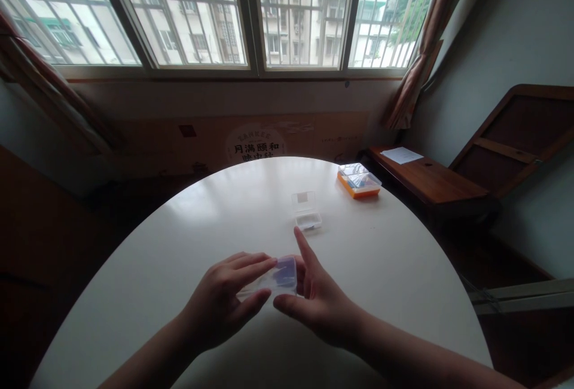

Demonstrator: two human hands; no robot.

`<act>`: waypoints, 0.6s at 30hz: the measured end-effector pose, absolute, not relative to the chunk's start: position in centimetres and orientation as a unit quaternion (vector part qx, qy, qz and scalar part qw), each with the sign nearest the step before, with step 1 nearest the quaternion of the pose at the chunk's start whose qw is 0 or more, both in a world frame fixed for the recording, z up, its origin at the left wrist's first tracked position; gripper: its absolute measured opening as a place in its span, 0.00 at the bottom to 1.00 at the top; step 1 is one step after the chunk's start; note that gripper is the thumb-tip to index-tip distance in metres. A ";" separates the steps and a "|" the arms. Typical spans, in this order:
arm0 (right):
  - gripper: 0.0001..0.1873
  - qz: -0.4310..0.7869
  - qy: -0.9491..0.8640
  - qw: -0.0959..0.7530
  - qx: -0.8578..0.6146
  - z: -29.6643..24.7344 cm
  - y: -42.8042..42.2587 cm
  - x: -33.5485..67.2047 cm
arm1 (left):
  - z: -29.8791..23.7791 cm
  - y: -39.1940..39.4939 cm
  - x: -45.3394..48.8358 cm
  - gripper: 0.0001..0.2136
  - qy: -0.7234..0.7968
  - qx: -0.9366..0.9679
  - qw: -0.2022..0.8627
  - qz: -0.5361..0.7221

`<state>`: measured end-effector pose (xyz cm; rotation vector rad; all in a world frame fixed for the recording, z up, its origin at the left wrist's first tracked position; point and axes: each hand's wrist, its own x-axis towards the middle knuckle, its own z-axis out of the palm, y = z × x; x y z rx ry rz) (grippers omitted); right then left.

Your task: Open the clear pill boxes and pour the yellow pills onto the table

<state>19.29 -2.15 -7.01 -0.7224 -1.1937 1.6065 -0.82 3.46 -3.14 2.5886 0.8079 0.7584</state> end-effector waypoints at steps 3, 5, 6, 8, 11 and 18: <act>0.55 0.663 -0.489 0.485 -0.292 -7.1 -2.0 19.3 | -3.0 3.4 -0.7 0.16 0.286 0.905 0.164 0.268; 0.54 0.660 -0.496 0.478 -0.298 -7.0 -1.9 19.5 | -2.9 3.3 -0.8 0.16 0.289 0.906 0.163 0.263; 0.54 0.655 -0.505 0.473 -0.305 -6.9 -1.9 19.6 | -2.9 3.3 -0.9 0.16 0.289 0.908 0.160 0.257; 0.54 0.640 -0.525 0.463 -0.318 -6.7 -1.8 19.9 | -2.9 3.2 -1.1 0.18 0.280 0.917 0.149 0.242; 0.55 0.627 -0.541 0.459 -0.321 -6.6 -1.7 20.2 | -3.0 3.1 -1.5 0.22 0.248 0.932 0.128 0.233; 0.54 0.642 -0.533 0.460 -0.304 -6.7 -2.0 19.6 | -4.0 2.9 -0.9 0.22 0.243 0.922 0.074 0.292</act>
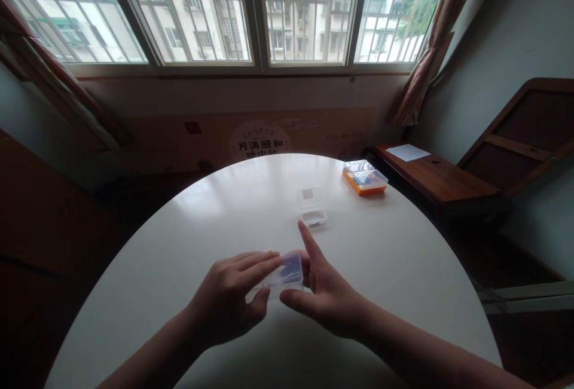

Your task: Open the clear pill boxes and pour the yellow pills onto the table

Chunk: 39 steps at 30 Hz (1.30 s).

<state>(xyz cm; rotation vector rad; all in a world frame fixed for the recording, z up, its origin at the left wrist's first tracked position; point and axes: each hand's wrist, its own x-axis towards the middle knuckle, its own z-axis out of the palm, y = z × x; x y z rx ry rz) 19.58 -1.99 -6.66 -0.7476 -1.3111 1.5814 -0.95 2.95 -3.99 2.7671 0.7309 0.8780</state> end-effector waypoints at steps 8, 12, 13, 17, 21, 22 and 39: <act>0.52 0.650 -0.528 0.461 -0.295 -6.6 -2.1 19.7 | -3.7 2.7 -0.6 0.20 0.257 0.915 0.067 0.305; 0.53 0.648 -0.529 0.462 -0.296 -6.4 -2.1 19.6 | -3.4 2.5 -0.6 0.20 0.268 0.912 0.078 0.301; 0.53 0.648 -0.528 0.463 -0.297 -6.3 -2.1 19.6 | -3.4 2.5 -0.6 0.20 0.271 0.911 0.081 0.301; 0.52 0.655 -0.520 0.460 -0.299 -6.3 -2.1 19.7 | -3.6 2.5 -0.6 0.20 0.278 0.907 0.092 0.303; 0.51 0.663 -0.511 0.460 -0.295 -6.3 -2.2 19.7 | -3.7 2.4 -0.5 0.20 0.281 0.905 0.096 0.306; 0.51 0.665 -0.510 0.460 -0.293 -6.3 -2.2 19.7 | -3.6 2.4 -0.4 0.20 0.282 0.904 0.097 0.307; 0.54 0.625 -0.544 0.477 -0.293 -6.1 -2.4 19.8 | -2.7 2.4 -0.9 0.14 0.322 0.834 0.276 0.354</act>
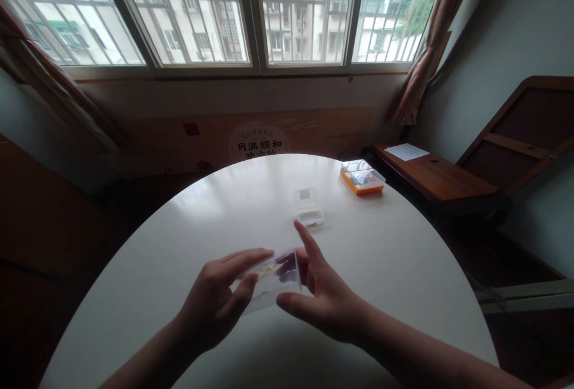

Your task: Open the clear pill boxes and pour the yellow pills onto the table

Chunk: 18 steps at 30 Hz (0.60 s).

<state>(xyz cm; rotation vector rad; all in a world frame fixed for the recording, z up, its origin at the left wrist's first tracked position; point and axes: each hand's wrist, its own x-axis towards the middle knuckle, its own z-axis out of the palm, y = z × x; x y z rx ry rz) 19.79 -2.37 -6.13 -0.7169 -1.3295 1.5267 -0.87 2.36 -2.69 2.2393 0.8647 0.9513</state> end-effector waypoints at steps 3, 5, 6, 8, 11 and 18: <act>0.50 0.602 -0.574 0.477 -0.284 -6.1 -2.3 20.1 | -3.1 3.2 -0.9 0.14 0.367 0.719 0.436 0.397; 0.45 0.580 -0.609 0.461 -0.281 -6.0 -2.5 20.3 | -3.4 3.9 -0.8 0.16 0.399 0.618 0.518 0.437; 0.42 0.572 -0.625 0.452 -0.279 -6.0 -2.6 20.3 | -3.6 4.3 -0.7 0.16 0.412 0.578 0.546 0.446; 0.40 0.568 -0.641 0.436 -0.276 -5.9 -2.8 20.3 | -3.8 4.7 -0.5 0.16 0.426 0.518 0.586 0.455; 0.44 0.586 -0.629 0.420 -0.291 -5.8 -2.7 20.3 | -3.9 4.8 -0.2 0.15 0.429 0.489 0.603 0.462; 0.46 0.550 -0.636 0.408 -0.355 -5.9 -1.6 21.4 | -4.9 5.2 -0.8 0.19 0.426 0.593 0.521 0.442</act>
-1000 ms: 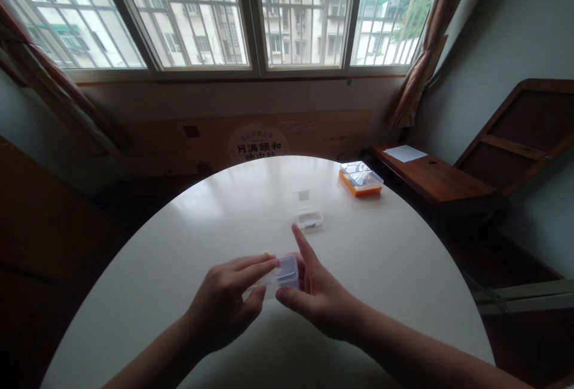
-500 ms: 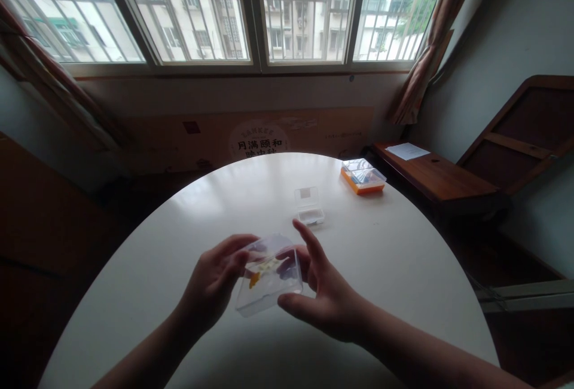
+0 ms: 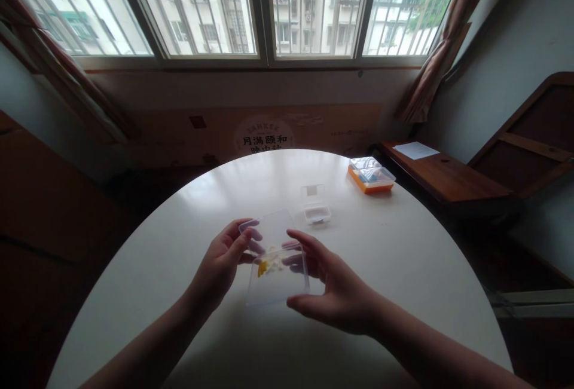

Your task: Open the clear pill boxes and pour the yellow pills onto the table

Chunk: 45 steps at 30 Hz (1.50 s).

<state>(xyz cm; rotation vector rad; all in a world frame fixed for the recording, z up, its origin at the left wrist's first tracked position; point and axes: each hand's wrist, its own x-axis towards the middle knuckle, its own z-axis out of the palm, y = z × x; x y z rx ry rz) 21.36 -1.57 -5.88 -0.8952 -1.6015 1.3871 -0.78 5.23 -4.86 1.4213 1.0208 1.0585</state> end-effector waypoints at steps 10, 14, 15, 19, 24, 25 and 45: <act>0.41 0.189 -0.776 0.401 -0.448 -5.9 0.0 23.6 | -6.9 6.2 -1.2 0.45 0.403 0.891 0.194 0.082; 0.41 0.054 -0.826 0.330 -0.455 -6.2 0.1 23.4 | -8.3 6.0 -0.4 0.46 0.418 0.896 0.138 0.056; 0.41 0.031 -0.834 0.313 -0.453 -6.4 0.1 23.3 | -8.5 5.9 -0.3 0.45 0.421 0.896 0.129 0.058; 0.41 -0.021 -0.860 0.272 -0.431 -6.8 0.2 22.6 | -8.8 5.5 -0.2 0.42 0.425 0.895 0.112 0.074; 0.37 -0.028 -0.893 0.262 -0.364 -6.5 0.4 21.9 | -8.9 5.3 -0.3 0.36 0.407 0.901 0.103 0.111; 0.36 -0.027 -0.898 0.264 -0.352 -6.4 0.5 21.8 | -9.0 5.3 -0.4 0.35 0.401 0.903 0.101 0.118; 0.38 0.029 -0.810 0.387 -0.439 -6.9 1.5 24.2 | -8.5 5.4 0.3 0.35 0.384 0.909 0.109 0.117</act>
